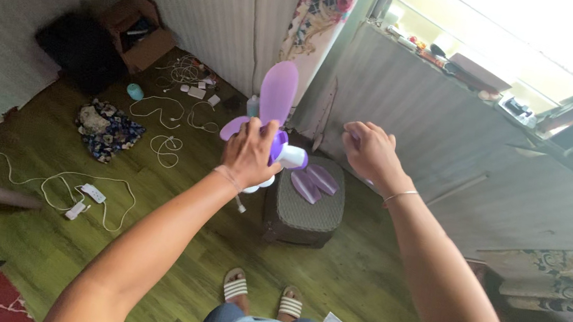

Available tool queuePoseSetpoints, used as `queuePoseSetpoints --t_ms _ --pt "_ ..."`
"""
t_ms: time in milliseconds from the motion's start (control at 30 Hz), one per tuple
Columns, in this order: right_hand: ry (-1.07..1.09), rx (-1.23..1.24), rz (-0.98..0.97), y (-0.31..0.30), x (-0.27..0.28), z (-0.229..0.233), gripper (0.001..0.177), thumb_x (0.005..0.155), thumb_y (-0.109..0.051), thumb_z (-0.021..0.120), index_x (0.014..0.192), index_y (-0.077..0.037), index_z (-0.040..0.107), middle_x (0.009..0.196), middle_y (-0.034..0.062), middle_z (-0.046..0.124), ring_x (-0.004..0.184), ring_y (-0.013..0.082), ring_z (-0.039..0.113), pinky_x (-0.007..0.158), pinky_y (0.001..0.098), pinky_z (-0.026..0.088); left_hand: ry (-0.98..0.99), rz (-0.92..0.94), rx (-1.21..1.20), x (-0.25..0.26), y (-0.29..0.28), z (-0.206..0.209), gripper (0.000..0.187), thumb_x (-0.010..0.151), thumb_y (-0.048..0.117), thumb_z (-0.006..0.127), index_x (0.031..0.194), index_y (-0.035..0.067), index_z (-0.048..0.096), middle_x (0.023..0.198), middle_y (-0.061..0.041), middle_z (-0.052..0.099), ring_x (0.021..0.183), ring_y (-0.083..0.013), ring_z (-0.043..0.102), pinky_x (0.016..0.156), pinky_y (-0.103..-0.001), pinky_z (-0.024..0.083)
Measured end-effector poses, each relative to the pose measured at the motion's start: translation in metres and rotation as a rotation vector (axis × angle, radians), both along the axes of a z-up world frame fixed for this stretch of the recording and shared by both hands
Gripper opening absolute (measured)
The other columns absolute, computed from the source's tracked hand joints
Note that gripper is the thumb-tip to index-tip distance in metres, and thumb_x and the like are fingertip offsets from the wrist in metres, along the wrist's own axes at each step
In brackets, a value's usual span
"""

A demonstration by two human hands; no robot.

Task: The person assembles a small purple and white electric fan by attaching multiple purple blades to the central hub. They repeatedly attach and detach the blades, adjusting their positions while holding the fan body.

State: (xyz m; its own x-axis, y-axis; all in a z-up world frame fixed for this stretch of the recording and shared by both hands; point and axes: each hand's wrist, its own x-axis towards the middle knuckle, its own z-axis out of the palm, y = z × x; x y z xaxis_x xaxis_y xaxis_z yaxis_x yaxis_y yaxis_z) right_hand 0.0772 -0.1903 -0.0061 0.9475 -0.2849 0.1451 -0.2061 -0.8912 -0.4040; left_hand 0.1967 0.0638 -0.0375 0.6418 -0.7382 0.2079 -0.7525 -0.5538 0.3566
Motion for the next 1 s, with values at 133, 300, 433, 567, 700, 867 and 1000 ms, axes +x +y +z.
queuePoseSetpoints --t_ms 133,300,433,567,700,867,1000 --pt "-0.120 0.287 -0.115 -0.034 -0.012 -0.054 0.020 0.095 -0.015 0.064 0.110 -0.010 0.075 0.099 0.0122 0.075 0.094 0.0269 0.072 0.085 0.0418 0.053 -0.027 0.058 -0.099 -0.014 -0.003 -0.020 0.080 0.065 0.026 0.086 0.132 0.013 0.045 0.111 -0.023 0.051 0.103 -0.0441 0.058 0.081 -0.054 0.053" --pt "-0.148 0.645 -0.356 -0.073 -0.021 -0.130 0.017 0.094 -0.008 0.067 0.107 -0.003 0.076 0.093 0.0106 0.077 0.085 0.0181 0.072 0.079 0.0331 0.057 -0.040 0.072 -0.108 -0.028 -0.008 -0.048 0.083 0.064 0.021 0.085 0.136 0.012 0.045 0.114 -0.022 0.050 0.107 -0.0442 0.055 0.090 -0.054 0.050" --pt "-0.114 0.996 -0.590 -0.091 -0.030 -0.204 0.019 0.096 -0.008 0.065 0.110 0.002 0.073 0.093 0.0078 0.075 0.080 0.0153 0.069 0.070 0.0297 0.056 0.122 0.116 -0.014 -0.037 -0.011 -0.072 0.085 0.065 0.015 0.084 0.139 0.012 0.043 0.123 -0.022 0.046 0.112 -0.0425 0.052 0.089 -0.050 0.050" --pt "-0.105 1.305 -0.761 -0.101 -0.034 -0.289 0.023 0.096 -0.005 0.064 0.117 0.005 0.068 0.094 0.0091 0.072 0.076 0.0163 0.068 0.065 0.0283 0.057 0.059 0.136 -0.073 -0.050 -0.006 -0.097 0.083 0.065 0.012 0.083 0.138 0.011 0.045 0.125 -0.020 0.047 0.114 -0.0444 0.049 0.095 -0.053 0.046" --pt "-0.050 1.439 -0.907 -0.103 -0.037 -0.366 0.024 0.095 -0.004 0.062 0.117 0.004 0.065 0.096 0.0102 0.072 0.077 0.0185 0.072 0.068 0.0288 0.061 0.123 0.170 -0.013 -0.055 -0.009 -0.122 0.082 0.064 0.012 0.083 0.137 0.010 0.045 0.125 -0.021 0.047 0.112 -0.0445 0.049 0.096 -0.053 0.045" --pt "-0.057 1.558 -1.008 -0.085 -0.038 -0.436 0.017 0.095 -0.002 0.061 0.110 0.007 0.064 0.094 0.0133 0.070 0.079 0.0220 0.074 0.068 0.0324 0.063 0.164 0.224 0.038 -0.057 -0.014 -0.149 0.080 0.067 0.011 0.081 0.138 0.011 0.046 0.125 -0.020 0.047 0.114 -0.0443 0.049 0.096 -0.052 0.046" --pt "0.008 1.622 -1.058 -0.061 -0.034 -0.482 0.012 0.097 -0.004 0.061 0.105 0.005 0.063 0.088 0.0110 0.066 0.072 0.0205 0.067 0.064 0.0338 0.060 0.219 0.258 0.078 -0.057 -0.020 -0.172 0.081 0.065 0.012 0.083 0.137 0.011 0.046 0.125 -0.019 0.048 0.114 -0.0441 0.049 0.095 -0.053 0.045"
